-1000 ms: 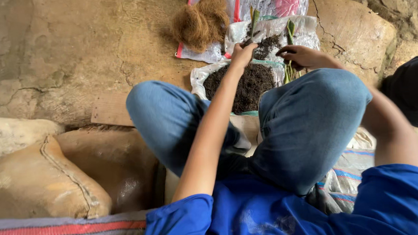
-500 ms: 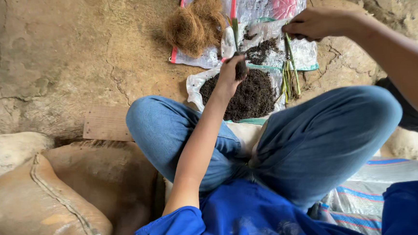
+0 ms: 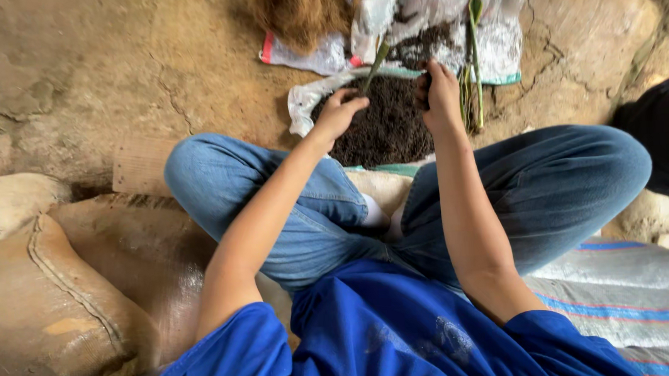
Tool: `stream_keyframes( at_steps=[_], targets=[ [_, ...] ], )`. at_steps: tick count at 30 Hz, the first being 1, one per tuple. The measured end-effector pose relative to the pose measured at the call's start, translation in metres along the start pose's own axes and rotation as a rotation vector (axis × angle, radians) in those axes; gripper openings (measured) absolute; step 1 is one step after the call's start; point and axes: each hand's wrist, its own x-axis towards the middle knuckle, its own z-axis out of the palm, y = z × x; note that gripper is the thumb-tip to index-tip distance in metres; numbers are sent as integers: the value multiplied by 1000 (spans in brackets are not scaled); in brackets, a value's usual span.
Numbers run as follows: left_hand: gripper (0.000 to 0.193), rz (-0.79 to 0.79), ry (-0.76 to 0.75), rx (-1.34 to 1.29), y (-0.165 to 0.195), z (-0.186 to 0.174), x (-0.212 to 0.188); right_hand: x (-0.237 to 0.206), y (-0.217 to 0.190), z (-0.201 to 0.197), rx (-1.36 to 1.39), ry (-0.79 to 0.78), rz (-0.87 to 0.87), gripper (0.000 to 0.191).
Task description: The person sits cross-legged and wraps a thin plant stem with a strip of material, then packs soil around the base of the stem inside a small bag. The person repeats this wrapping and packing process with additional stems.
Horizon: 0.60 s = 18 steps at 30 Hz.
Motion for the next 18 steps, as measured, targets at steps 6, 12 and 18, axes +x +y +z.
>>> stream_keyframes(
  at_steps=[6,12,18],
  targets=[
    [38,-37,-20,-118,-13,21,4,-9,2,-13,271,131,254,26],
    [35,-106,-59,-349,-40,44,28,-22,25,-6,404,272,352,18],
    [40,-93,70,-382,-62,69,28,-23,46,2,169,171,338,36]
  ],
)
